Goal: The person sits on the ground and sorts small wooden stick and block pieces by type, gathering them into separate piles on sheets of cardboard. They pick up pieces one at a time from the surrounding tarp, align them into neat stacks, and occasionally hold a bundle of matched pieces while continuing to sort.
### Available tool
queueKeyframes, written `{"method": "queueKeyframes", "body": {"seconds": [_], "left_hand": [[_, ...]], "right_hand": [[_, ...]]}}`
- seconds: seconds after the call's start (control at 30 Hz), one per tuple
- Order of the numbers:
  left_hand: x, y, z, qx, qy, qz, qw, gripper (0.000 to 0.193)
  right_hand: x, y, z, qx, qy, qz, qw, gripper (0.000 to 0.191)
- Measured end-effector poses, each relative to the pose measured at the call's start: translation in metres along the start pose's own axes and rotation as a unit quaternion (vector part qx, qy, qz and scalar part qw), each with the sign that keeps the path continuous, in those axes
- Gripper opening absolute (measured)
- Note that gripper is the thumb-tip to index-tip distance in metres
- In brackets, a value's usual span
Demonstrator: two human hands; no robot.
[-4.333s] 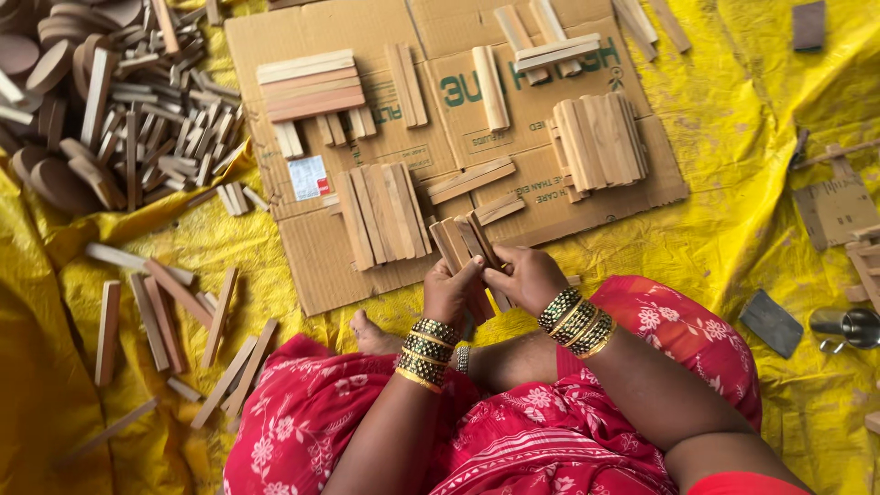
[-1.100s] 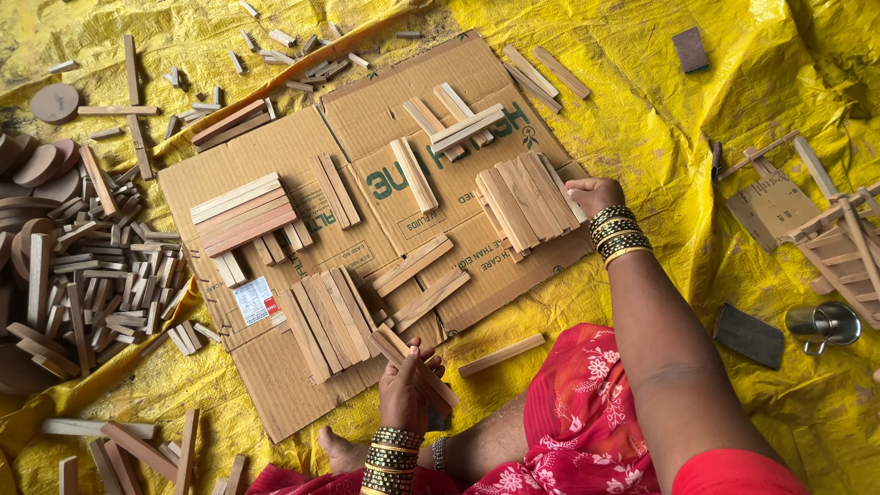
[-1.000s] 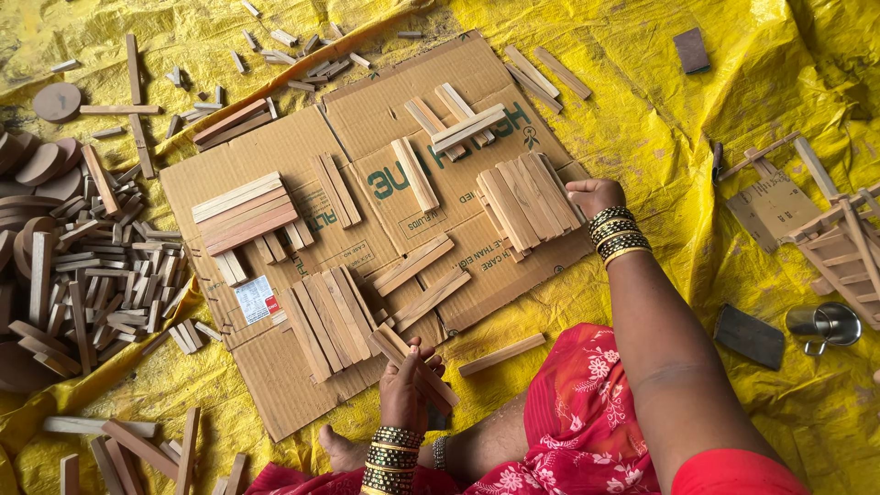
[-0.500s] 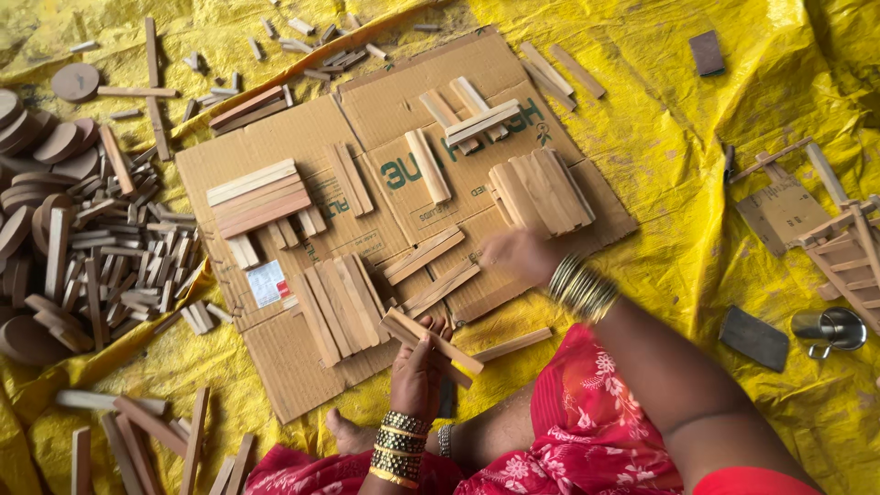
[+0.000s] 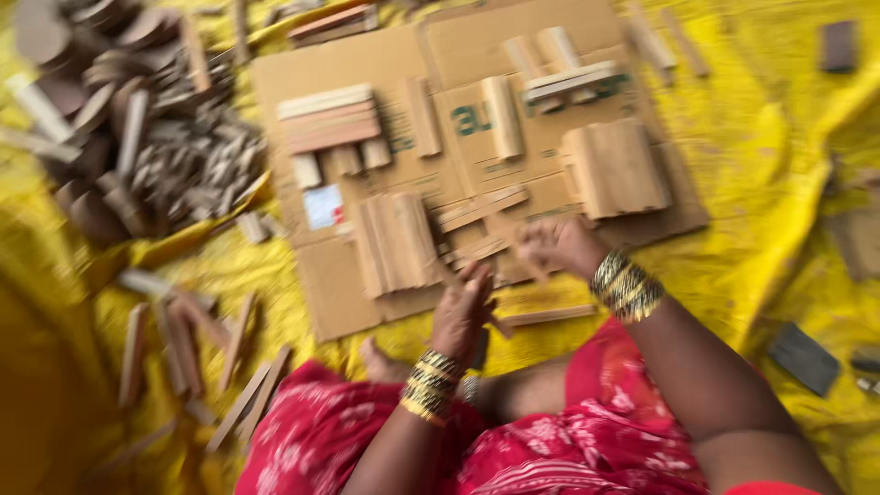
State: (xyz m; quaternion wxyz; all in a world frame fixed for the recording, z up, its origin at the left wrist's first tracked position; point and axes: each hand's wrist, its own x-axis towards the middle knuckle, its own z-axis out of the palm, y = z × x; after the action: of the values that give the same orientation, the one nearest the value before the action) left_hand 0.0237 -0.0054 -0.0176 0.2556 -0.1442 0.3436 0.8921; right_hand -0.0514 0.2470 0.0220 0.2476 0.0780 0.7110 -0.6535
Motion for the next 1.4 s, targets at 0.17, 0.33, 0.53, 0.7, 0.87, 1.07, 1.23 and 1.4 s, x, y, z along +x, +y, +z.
{"method": "queueKeyframes", "body": {"seconds": [0.17,0.33,0.53,0.7,0.87,1.07,1.23,1.4], "left_hand": [[0.001,-0.003,-0.007,-0.022,0.037,-0.003,0.999,0.057],[0.003,-0.003,-0.008,-0.027,0.071,-0.027,0.997,0.052],[-0.001,0.001,-0.012,-0.033,0.088,-0.029,0.995,0.047],[-0.003,0.003,-0.012,-0.033,0.085,-0.033,0.995,0.046],[-0.004,0.004,-0.011,-0.017,0.091,-0.035,0.995,0.046],[-0.006,0.009,-0.004,-0.020,0.082,-0.029,0.996,0.050],[-0.009,0.012,0.003,-0.017,0.023,-0.003,1.000,0.058],[-0.012,0.018,0.009,-0.037,-0.029,0.037,0.998,0.063]], "right_hand": [[-0.008,-0.015,-0.137,-0.110,0.375,-0.060,0.918,0.031],[-0.024,-0.009,-0.184,-0.051,0.422,-0.140,0.894,0.029],[-0.010,-0.016,-0.178,-0.115,0.427,-0.035,0.896,0.028],[-0.010,-0.017,-0.177,-0.137,0.415,-0.011,0.899,0.025],[-0.008,-0.008,-0.183,-0.106,0.418,0.001,0.902,0.026],[-0.005,-0.019,-0.161,-0.277,0.448,-0.134,0.839,0.018],[0.002,-0.022,-0.013,-0.223,0.115,-0.081,0.965,0.030],[-0.043,-0.024,0.094,-0.379,-0.134,-0.069,0.913,0.035]]}}
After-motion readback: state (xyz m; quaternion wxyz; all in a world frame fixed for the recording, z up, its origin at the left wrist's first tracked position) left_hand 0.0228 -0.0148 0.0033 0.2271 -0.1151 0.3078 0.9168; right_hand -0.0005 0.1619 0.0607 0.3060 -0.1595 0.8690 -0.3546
